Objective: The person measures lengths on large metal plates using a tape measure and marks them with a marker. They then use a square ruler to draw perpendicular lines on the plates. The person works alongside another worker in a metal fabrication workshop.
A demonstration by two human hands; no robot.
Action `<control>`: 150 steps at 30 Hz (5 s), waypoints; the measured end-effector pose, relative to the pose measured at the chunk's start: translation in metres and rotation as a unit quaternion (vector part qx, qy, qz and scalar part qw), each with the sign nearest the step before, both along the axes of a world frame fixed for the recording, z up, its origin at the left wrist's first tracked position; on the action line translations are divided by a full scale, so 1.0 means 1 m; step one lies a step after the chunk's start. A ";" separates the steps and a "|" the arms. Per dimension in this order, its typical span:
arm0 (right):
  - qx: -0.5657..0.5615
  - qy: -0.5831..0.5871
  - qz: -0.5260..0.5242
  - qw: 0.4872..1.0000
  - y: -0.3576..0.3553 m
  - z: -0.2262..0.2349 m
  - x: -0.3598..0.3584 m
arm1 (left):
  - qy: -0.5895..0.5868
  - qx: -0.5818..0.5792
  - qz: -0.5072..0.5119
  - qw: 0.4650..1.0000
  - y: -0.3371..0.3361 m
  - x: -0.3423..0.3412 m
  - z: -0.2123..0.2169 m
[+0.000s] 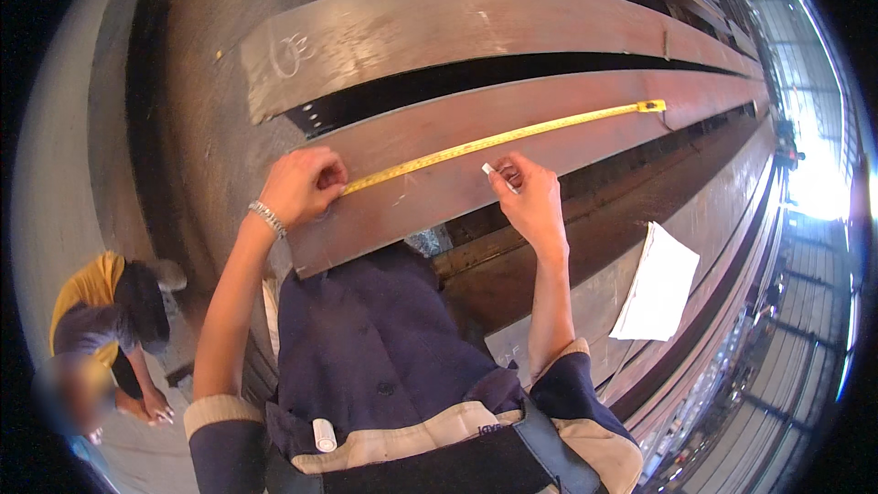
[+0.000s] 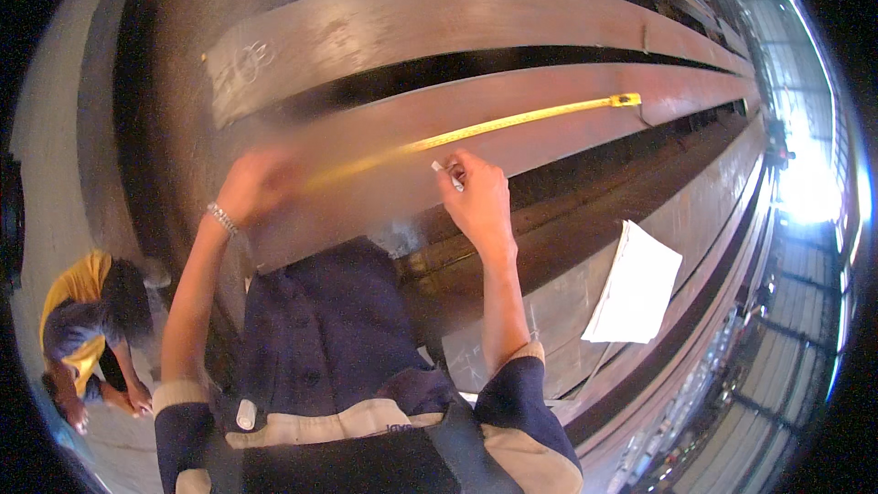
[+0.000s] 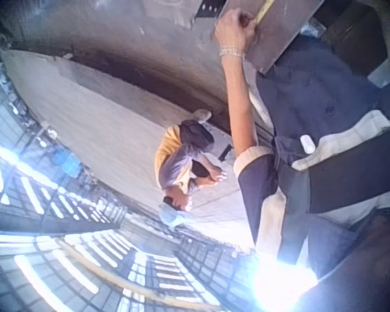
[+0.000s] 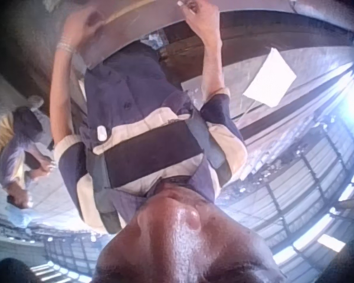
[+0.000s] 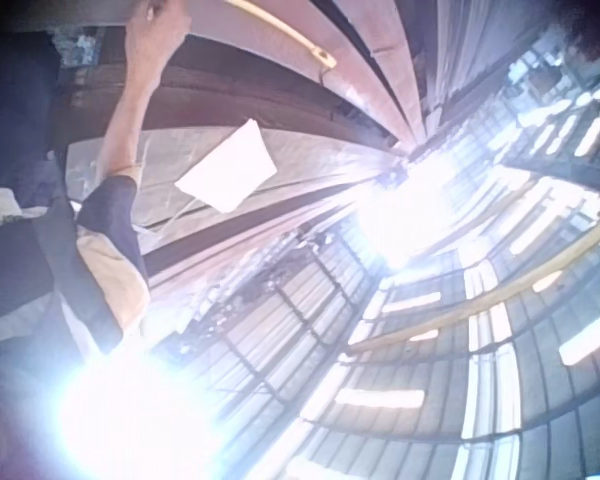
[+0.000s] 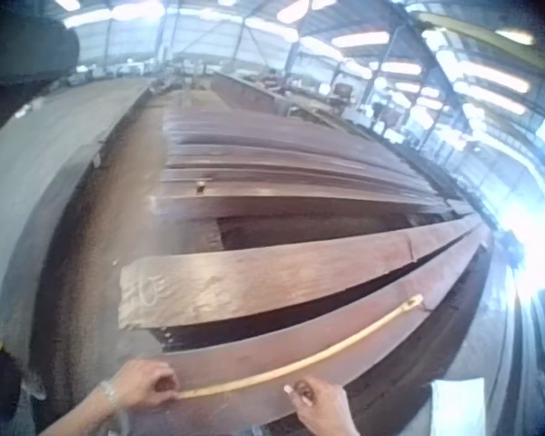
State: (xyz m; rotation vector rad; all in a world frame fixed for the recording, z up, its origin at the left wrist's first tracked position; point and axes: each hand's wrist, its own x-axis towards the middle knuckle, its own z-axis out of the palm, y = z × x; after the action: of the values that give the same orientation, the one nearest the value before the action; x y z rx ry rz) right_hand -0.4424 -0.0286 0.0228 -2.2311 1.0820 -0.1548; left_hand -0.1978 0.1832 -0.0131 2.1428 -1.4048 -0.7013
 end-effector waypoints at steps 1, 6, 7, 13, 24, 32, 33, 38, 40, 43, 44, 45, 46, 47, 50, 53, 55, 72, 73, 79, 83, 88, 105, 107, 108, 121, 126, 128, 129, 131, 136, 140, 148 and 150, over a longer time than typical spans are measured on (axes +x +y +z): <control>0.000 -0.018 -0.030 0.999 -0.012 -0.001 -0.007 | -0.006 0.000 -0.005 1.000 -0.003 0.001 0.001; -0.112 -0.098 -0.114 0.982 -0.079 -0.020 -0.042 | 0.050 0.024 0.013 0.998 -0.007 -0.001 0.002; -0.134 -0.096 -0.129 0.978 -0.093 -0.022 -0.051 | 0.048 0.015 0.018 0.999 -0.006 -0.005 0.006; -0.176 -0.129 -0.196 0.956 -0.163 -0.042 -0.087 | -0.008 0.031 0.021 0.999 -0.016 -0.014 0.015; -0.243 -0.112 -0.113 0.957 -0.208 -0.053 -0.112 | -0.029 0.113 0.021 0.993 -0.023 -0.014 0.020; -0.231 -0.068 -0.113 0.964 -0.218 -0.060 -0.116 | -0.101 0.217 -0.070 0.968 -0.057 -0.013 0.041; -0.235 -0.076 -0.103 0.963 -0.219 -0.059 -0.116 | -0.117 0.233 -0.090 0.961 -0.064 -0.012 0.043; -0.229 -0.104 -0.073 0.965 -0.222 -0.052 -0.109 | -0.158 0.152 -0.180 0.959 -0.149 -0.018 0.044; -0.216 -0.102 -0.092 0.967 -0.224 -0.056 -0.114 | -0.106 0.071 -0.180 0.975 -0.216 -0.054 0.061; -0.204 -0.116 -0.108 0.966 -0.229 -0.062 -0.122 | -0.041 -0.047 -0.177 0.982 -0.301 -0.106 0.058; -0.199 -0.123 -0.108 0.966 -0.230 -0.062 -0.122 | -0.043 -0.103 -0.161 0.981 -0.322 -0.124 0.055; -0.195 -0.125 -0.106 0.967 -0.229 -0.058 -0.120 | -0.075 -0.131 -0.160 0.976 -0.341 -0.131 0.042; -0.191 -0.124 -0.108 0.968 -0.228 -0.056 -0.120 | -0.045 -0.132 -0.159 0.977 -0.363 -0.140 0.029; -0.188 -0.124 -0.112 0.968 -0.228 -0.054 -0.121 | -0.035 -0.121 -0.141 0.982 -0.380 -0.153 0.024; -0.201 -0.151 -0.098 0.963 -0.231 -0.050 -0.117 | -0.024 -0.103 -0.084 0.991 -0.406 -0.177 0.004; -0.196 -0.174 -0.116 0.958 -0.234 -0.054 -0.118 | -0.068 -0.089 -0.057 0.992 -0.422 -0.198 -0.004; -0.172 -0.176 -0.125 0.961 -0.232 -0.052 -0.117 | -0.119 -0.076 -0.044 0.989 -0.425 -0.206 -0.014; -0.187 -0.223 -0.131 0.948 -0.276 -0.071 -0.142 | -0.053 -0.032 -0.010 0.998 -0.447 -0.201 -0.022; -0.193 -0.216 -0.129 0.948 -0.276 -0.070 -0.140 | -0.046 -0.029 -0.012 0.998 -0.450 -0.200 -0.023; -0.216 -0.172 -0.127 0.953 -0.280 -0.073 -0.136 | -0.042 0.004 -0.012 0.999 -0.465 -0.205 -0.021; -0.226 -0.155 -0.132 0.952 -0.278 -0.072 -0.133 | -0.063 -0.012 -0.006 0.998 -0.473 -0.211 -0.021; -0.265 -0.135 -0.124 0.947 -0.276 -0.074 -0.131 | 0.003 -0.012 -0.009 1.000 -0.477 -0.206 -0.035; -0.271 -0.117 -0.112 0.949 -0.272 -0.069 -0.127 | 0.016 -0.006 0.010 1.000 -0.475 -0.210 -0.029; -0.286 -0.106 -0.113 0.946 -0.273 -0.069 -0.127 | 0.014 -0.008 0.014 1.000 -0.473 -0.212 -0.026; -0.292 -0.098 -0.109 0.945 -0.274 -0.068 -0.127 | 0.017 -0.004 0.016 1.000 -0.473 -0.213 -0.026; -0.233 -0.064 -0.104 0.965 -0.288 -0.030 -0.138 | 0.022 -0.002 0.018 1.000 -0.475 -0.213 -0.027; -0.255 -0.085 -0.105 0.957 -0.283 -0.057 -0.134 | 0.017 -0.007 0.013 1.000 -0.476 -0.212 -0.033; -0.267 -0.087 -0.096 0.955 -0.283 -0.059 -0.132 | 0.013 -0.002 0.016 1.000 -0.476 -0.211 -0.033; -0.269 -0.080 -0.097 0.955 -0.282 -0.059 -0.131 | 0.015 0.002 0.015 1.000 -0.476 -0.211 -0.031; -0.273 -0.067 -0.100 0.955 -0.281 -0.059 -0.130 | 0.020 0.010 0.015 1.000 -0.475 -0.212 -0.027; -0.270 -0.063 -0.101 0.955 -0.281 -0.060 -0.130 | 0.017 0.004 0.020 1.000 -0.473 -0.214 -0.024; -0.276 -0.066 -0.091 0.955 -0.281 -0.058 -0.128 | 0.022 0.000 0.020 1.000 -0.475 -0.211 -0.030; -0.289 -0.055 -0.079 0.952 -0.281 -0.055 -0.130 | 0.020 -0.008 0.018 1.000 -0.475 -0.214 -0.029; -0.306 0.072 -0.079 0.946 -0.277 -0.044 -0.129 | 0.020 -0.010 0.014 1.000 -0.475 -0.217 -0.030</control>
State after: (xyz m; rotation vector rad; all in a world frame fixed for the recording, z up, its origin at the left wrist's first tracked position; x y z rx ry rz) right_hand -0.5710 -0.3060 -0.0214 -2.7293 1.4426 -0.4563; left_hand -0.4147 -0.2921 -0.0429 2.1164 -1.3532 -0.7134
